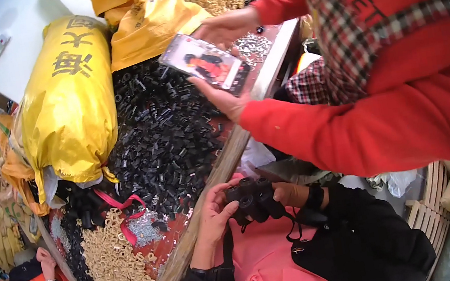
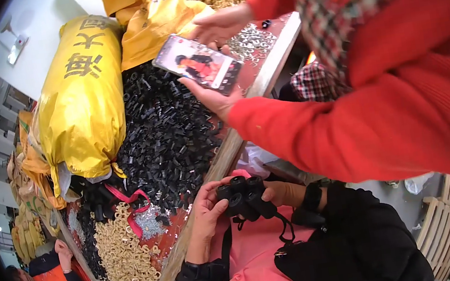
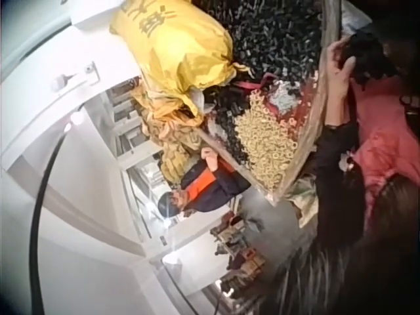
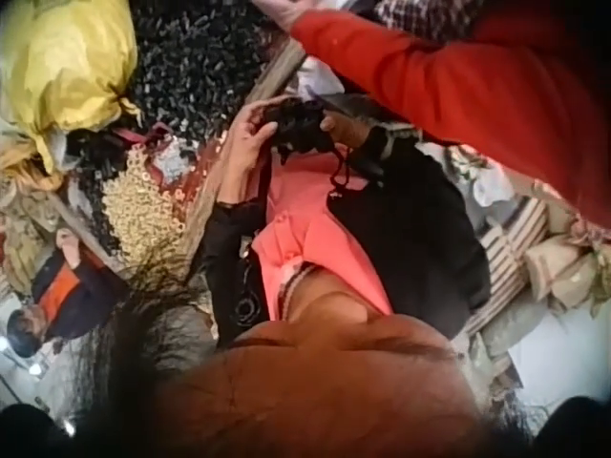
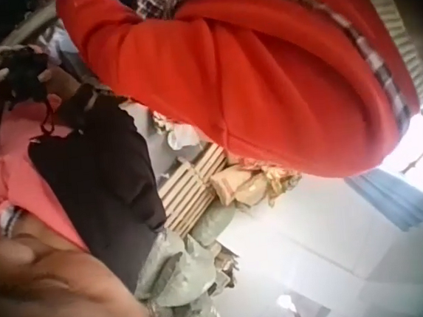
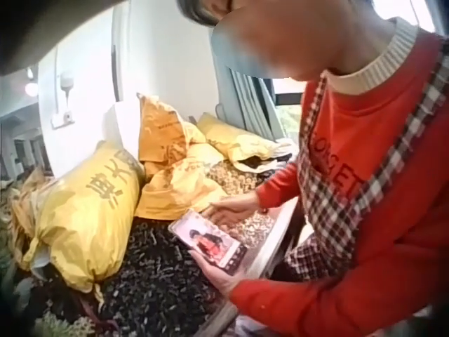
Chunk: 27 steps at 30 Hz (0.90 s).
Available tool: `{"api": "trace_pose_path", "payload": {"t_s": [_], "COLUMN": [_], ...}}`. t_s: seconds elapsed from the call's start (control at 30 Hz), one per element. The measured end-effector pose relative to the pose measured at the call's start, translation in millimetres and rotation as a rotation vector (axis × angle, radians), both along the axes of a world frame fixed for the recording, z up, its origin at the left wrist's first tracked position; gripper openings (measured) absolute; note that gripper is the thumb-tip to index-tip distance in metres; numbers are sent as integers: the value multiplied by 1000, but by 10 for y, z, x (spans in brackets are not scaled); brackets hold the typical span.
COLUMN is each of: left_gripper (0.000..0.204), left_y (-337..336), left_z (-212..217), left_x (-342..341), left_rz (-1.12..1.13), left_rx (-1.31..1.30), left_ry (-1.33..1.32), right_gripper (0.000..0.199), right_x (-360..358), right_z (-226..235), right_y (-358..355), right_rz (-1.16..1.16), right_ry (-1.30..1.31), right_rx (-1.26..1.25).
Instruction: The person picks up a black plastic component and a metal pin, inserts the pin, and fits a small beige plastic piece onto the assembly. They then pick up a larger black plastic housing and fit the previous assembly into it to complete the unit.
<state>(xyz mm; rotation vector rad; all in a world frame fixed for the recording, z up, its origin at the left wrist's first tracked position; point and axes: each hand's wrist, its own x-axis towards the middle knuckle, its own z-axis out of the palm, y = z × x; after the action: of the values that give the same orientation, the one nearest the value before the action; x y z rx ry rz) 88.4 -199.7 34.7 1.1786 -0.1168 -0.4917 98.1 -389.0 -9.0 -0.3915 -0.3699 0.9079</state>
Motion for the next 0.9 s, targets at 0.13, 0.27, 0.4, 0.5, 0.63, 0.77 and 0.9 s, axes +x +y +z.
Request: {"api": "trace_pose_path", "payload": {"t_s": [0.13, 0.27, 0.4, 0.5, 0.63, 0.77, 0.9], "left_gripper": [46, 44, 37, 29, 26, 25, 25], "left_y": [-143, -339, -358, -209, 138, 348, 437], "left_z": [-171, -261, -280, -266, -215, -280, -230], "left_x": [-28, -102, -160, -215, -380, -519, -569], "left_rz": [-42, 15, 172, 412, 566, 569, 600], "left_rx": [86, 51, 111, -102, -197, -275, -350], "left_ry": [-72, 88, 62, 98, 125, 146, 97], "right_gripper": [99, 100, 102, 100, 90, 88, 87], "right_x": [-111, -100, -31, -29, -22, 72, 116], "right_z": [-46, -134, -173, -124, -12, -32, -23], "right_y": [-210, -380, -354, -256, 19, 308, 536], "right_rz": [-84, -70, -102, -27, -7, 77, 105], "right_ry": [75, -19, -139, -58, -65, -88, -164], "right_rx": [-2, -73, -87, -108, -58, -94, -104]}}
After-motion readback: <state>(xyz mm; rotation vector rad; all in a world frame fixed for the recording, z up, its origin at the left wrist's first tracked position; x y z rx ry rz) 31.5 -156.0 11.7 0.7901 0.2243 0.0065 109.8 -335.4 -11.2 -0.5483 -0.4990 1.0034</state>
